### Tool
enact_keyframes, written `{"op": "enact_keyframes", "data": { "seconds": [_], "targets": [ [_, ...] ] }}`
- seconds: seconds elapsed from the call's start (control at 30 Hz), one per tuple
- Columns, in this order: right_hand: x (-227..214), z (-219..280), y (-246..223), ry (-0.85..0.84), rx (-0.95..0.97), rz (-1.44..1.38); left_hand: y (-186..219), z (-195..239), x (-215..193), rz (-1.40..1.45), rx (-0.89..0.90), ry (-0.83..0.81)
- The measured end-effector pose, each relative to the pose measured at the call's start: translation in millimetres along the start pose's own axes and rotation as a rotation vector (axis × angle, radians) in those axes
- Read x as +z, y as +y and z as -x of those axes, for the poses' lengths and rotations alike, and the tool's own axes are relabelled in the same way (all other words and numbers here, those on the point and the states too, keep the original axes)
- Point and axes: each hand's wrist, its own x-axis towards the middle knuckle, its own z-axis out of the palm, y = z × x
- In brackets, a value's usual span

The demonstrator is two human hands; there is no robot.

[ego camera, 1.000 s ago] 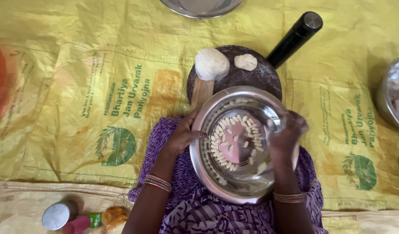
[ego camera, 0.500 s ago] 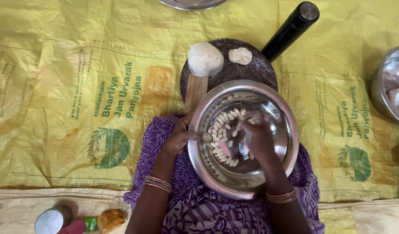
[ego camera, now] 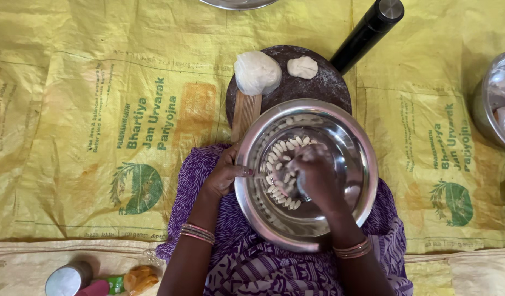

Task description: The person sits on the floor and uses their hands to tear small pieces from a dough ball, then rolls them into small cylindrical shapes and places them into a metal bowl. The process is repeated continuously.

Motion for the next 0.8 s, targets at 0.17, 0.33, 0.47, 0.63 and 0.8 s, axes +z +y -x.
{"op": "enact_keyframes", "data": {
  "seconds": [0.17, 0.33, 0.47, 0.63, 0.8],
  "targets": [
    [-8.3, 3.2, 11.1, -0.043, 0.007, -0.048, 3.9, -2.0, 3.8, -0.04, -0.012, 0.007],
    [7.4, 4.5, -0.2, -0.056, -0.081, -0.139, 5.2, -0.8, 4.6, -0.029, -0.027, 0.033],
    [18.6, 2.0, -9.1, -0.118, -0.224, 0.047, 4.9, -0.5, 3.5, -0.005, -0.019, 0.021],
    [2.5, -1.3, 23.6, 0.095, 0.29, -0.156, 3.1, -0.4, 2.0, -0.006, -0.018, 0.019],
    [-23.2, 17.4, 59.6, 0.337, 0.265, 0.058, 3.8, -3.2, 2.5, 0.011, -0.015, -0.01]
  ]
}}
